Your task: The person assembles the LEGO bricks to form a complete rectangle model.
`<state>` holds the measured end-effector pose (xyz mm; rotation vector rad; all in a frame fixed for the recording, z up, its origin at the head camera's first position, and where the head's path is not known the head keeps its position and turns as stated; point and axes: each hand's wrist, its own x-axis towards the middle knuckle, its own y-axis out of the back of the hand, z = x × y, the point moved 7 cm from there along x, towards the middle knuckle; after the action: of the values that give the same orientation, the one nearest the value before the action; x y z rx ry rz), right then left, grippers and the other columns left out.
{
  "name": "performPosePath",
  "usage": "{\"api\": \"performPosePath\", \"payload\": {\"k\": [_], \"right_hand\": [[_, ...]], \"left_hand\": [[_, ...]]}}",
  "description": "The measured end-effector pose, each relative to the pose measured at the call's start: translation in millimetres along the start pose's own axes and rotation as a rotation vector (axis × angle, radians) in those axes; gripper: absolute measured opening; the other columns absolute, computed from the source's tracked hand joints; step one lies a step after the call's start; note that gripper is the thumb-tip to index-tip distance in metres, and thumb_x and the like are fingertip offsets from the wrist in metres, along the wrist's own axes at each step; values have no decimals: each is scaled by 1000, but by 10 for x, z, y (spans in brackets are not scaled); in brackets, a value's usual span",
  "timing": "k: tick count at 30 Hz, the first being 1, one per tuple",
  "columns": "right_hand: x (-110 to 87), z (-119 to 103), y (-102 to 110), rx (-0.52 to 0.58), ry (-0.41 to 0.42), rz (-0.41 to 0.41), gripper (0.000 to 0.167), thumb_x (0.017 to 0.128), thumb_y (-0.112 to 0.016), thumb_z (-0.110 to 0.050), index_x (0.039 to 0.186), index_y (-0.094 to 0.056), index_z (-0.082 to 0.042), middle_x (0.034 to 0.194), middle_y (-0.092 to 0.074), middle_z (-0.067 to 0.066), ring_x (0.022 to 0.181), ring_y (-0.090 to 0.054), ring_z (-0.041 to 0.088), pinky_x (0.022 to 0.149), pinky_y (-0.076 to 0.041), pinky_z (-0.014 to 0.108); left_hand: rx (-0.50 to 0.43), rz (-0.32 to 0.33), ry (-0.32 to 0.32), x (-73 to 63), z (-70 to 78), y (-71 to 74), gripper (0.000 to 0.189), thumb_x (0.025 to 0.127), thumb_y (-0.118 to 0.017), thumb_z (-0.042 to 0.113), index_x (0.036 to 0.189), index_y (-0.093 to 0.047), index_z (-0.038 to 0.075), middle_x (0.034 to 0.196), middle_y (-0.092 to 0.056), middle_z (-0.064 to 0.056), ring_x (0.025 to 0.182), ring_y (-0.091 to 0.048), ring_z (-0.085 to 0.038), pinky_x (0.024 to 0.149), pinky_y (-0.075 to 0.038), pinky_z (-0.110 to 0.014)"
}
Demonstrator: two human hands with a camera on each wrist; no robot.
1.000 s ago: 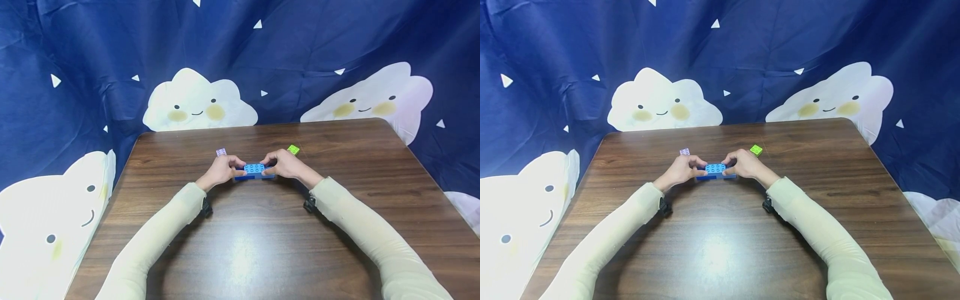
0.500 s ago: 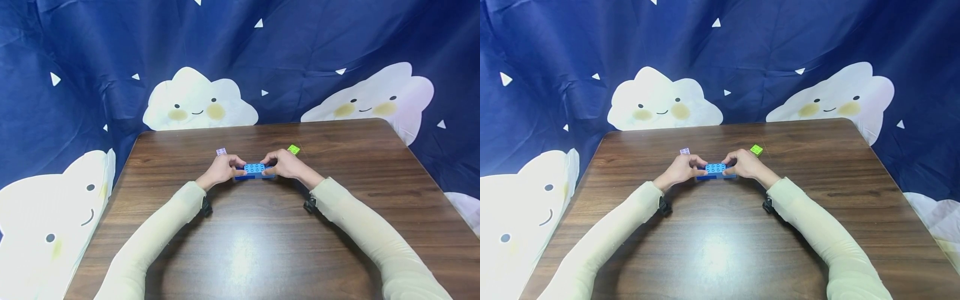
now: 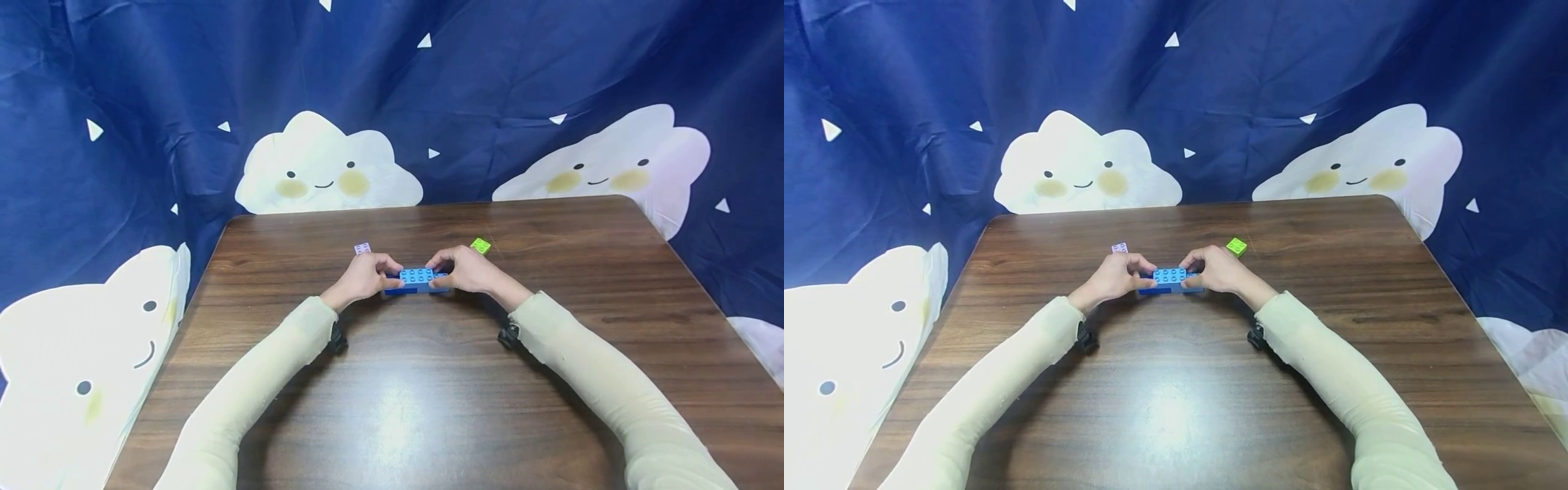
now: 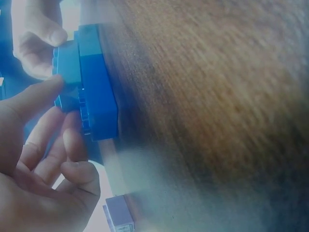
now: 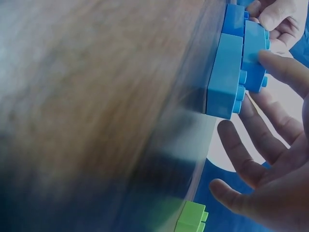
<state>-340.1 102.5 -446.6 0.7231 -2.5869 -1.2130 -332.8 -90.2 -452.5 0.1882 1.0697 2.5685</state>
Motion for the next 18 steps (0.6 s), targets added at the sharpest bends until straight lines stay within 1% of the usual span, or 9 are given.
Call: {"api": "performPosePath", "payload": {"k": [2,8,13,18], "right_hand": [[-7,8,10,16,2,-3,36,79,-85,-24,111,-73,-13,108,-75,5,102,-69,23,94,-52,45],[-32,27,80,20,9,15,41,80,-83,-25,116,-71,-11,109,-75,6,105,-70,23,95,-53,45],[-58,31,136,25,6,32,41,81,-82,-22,117,-71,-9,108,-75,6,105,-69,25,95,-53,46],[-74,72,149,35,-8,36,38,82,-81,-20,117,-71,-11,107,-75,4,103,-68,23,93,-54,43]], "left_hand": [[4,0,2,-5,6,-1,25,80,-85,26,101,-77,15,99,-77,-1,78,-62,-13,65,-49,-24],[20,14,-18,-5,24,11,27,79,-86,26,101,-77,13,98,-78,-2,74,-61,-12,64,-48,-23],[19,15,-19,-7,16,11,27,79,-86,26,101,-77,14,98,-78,-2,72,-60,-11,63,-47,-23],[16,14,-14,-13,18,7,26,79,-86,26,101,-77,14,98,-78,-1,73,-59,-12,64,-47,-24]]}}
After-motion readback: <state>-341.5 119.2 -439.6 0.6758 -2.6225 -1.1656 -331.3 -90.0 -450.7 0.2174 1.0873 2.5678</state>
